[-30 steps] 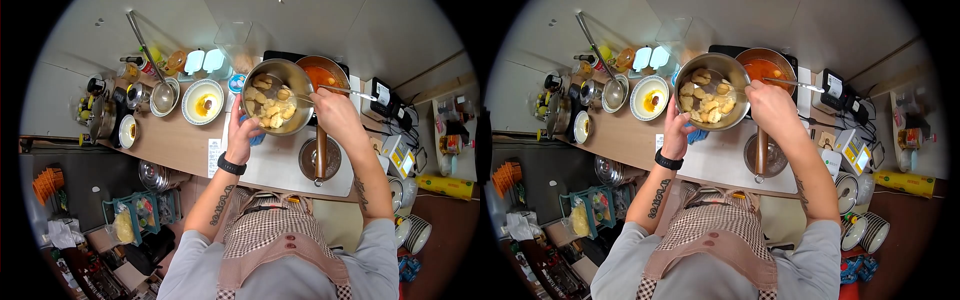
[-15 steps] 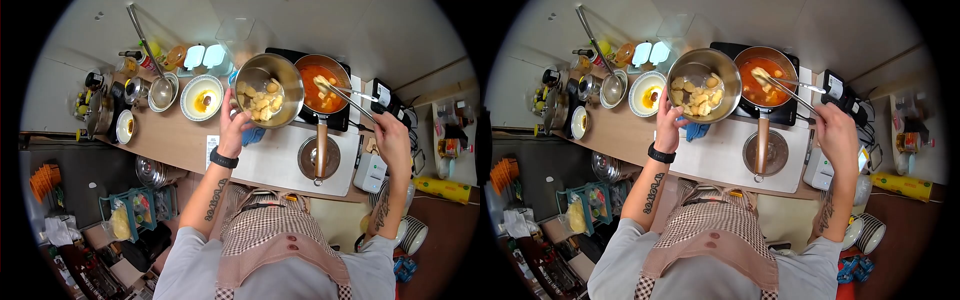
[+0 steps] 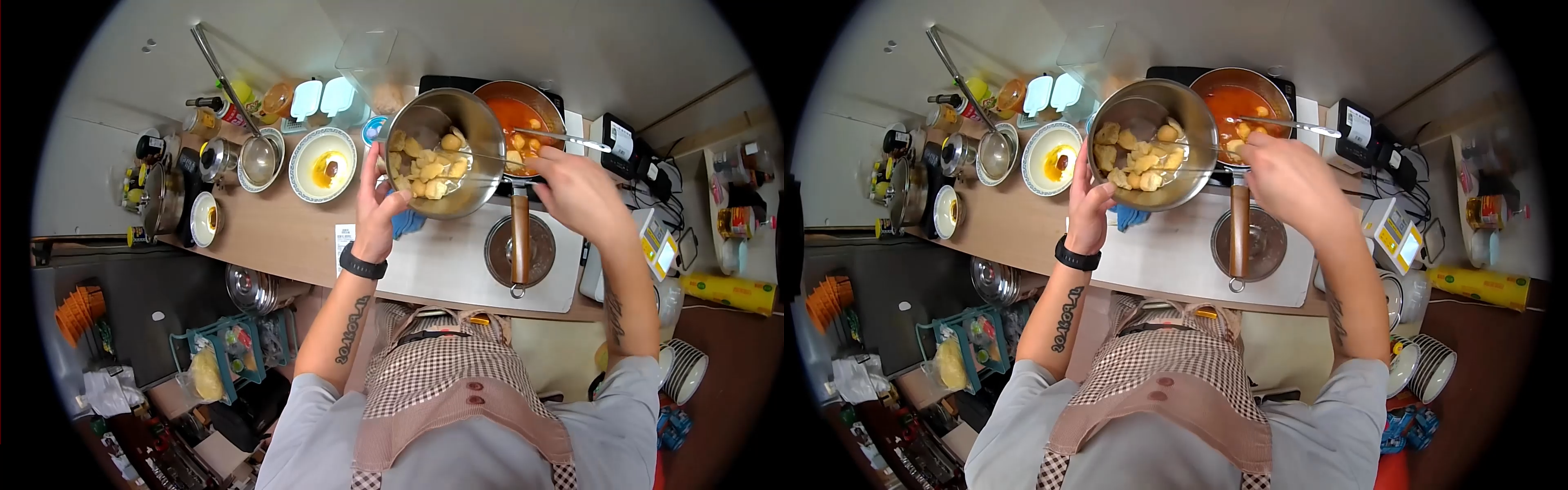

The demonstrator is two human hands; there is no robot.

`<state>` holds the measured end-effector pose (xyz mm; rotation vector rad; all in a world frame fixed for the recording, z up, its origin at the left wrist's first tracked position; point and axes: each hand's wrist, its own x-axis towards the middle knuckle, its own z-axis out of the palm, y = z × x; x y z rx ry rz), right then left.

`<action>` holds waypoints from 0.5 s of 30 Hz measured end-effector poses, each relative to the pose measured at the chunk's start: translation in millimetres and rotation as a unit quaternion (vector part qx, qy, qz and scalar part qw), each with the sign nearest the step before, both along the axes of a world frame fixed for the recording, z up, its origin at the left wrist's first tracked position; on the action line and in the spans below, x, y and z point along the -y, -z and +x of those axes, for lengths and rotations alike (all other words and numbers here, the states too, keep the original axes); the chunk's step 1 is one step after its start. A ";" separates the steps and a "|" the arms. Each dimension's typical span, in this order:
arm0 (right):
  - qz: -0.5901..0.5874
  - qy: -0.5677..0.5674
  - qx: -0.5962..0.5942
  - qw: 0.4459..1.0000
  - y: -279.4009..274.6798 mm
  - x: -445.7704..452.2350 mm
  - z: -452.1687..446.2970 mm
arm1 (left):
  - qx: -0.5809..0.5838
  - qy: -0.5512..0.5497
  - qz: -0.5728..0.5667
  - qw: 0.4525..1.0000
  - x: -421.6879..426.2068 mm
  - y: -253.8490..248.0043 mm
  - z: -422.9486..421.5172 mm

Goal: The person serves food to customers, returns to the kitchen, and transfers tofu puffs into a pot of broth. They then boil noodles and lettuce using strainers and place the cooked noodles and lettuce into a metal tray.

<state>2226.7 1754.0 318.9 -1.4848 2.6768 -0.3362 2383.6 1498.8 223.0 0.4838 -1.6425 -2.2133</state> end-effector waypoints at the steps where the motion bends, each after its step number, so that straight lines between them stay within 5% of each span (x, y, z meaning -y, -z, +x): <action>1: -0.001 -0.004 0.006 1.000 7.9 3.7 -3.2 | -0.004 0.003 -0.006 1.000 -1.4 1.5 0.0; 7: -0.092 -0.033 0.026 0.995 -1.4 -7.2 -8.2 | -0.005 0.002 0.015 1.000 1.8 3.1 2.8; 15: -0.054 0.152 -0.001 0.987 -29.5 -79.5 -12.8 | 0.003 -0.018 0.022 1.000 9.7 5.3 4.1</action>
